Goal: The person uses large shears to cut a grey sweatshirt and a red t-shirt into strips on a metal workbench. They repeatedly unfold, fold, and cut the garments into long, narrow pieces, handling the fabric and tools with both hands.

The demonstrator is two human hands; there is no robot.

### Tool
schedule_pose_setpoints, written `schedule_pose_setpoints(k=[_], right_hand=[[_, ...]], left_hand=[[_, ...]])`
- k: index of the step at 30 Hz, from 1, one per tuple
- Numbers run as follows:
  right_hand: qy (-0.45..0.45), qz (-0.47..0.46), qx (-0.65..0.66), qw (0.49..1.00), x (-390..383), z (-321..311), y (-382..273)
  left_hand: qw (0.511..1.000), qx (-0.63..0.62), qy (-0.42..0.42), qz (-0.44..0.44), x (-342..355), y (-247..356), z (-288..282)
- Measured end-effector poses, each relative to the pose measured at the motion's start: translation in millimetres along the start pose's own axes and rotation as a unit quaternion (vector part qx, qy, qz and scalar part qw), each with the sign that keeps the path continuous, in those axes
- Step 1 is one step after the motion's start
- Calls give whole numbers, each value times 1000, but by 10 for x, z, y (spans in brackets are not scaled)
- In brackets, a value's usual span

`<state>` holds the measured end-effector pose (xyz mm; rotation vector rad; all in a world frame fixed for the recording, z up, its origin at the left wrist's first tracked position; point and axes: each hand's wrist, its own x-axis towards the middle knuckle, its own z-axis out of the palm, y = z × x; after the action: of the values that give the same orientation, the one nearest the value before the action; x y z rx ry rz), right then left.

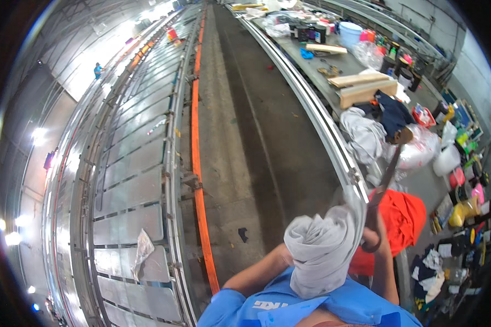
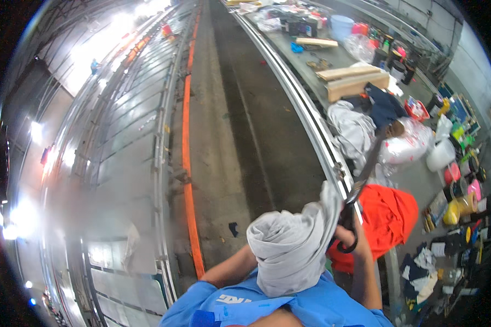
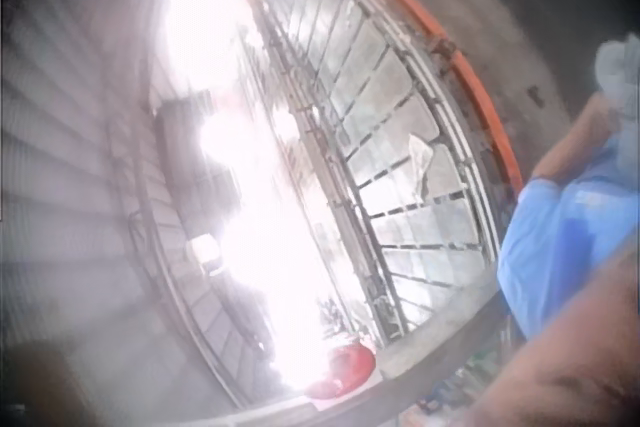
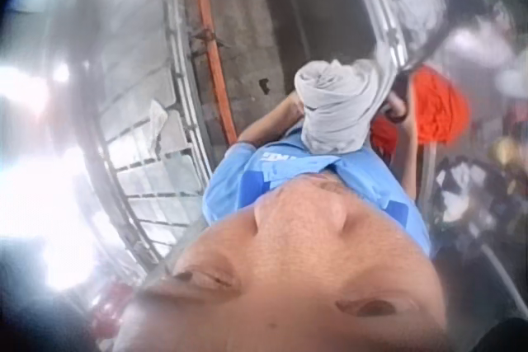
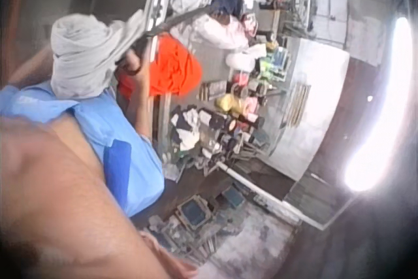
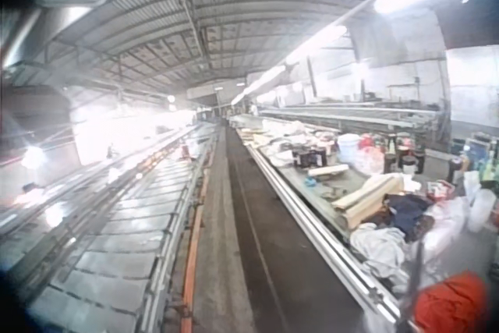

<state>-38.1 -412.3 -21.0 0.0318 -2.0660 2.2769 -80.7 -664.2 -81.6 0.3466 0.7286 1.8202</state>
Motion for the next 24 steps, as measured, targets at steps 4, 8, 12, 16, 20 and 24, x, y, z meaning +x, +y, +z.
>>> schedule_pose_setpoints(k=[4,8,12,16,20,24], right_hand=[[-204,118,153,960,585,331,696],[-203,233,147,940,863,579,1273],[-237,298,204,902,1652,850,1147],[-265,334,237,873,2500,1044,907],[-284,268,258,884,3382,1341,680],[-303,275,220,885,4268,1815,481]], left_hand=[[986,-143,81,15,-86,-97,-322],[981,-147,124,12,-221,297,-808],[983,-33,181,2,-414,1270,-1298],[936,272,204,-91,-558,2413,-1481],[933,255,238,-92,-663,2919,-2163],[881,75,409,224,-622,2901,-2740]])
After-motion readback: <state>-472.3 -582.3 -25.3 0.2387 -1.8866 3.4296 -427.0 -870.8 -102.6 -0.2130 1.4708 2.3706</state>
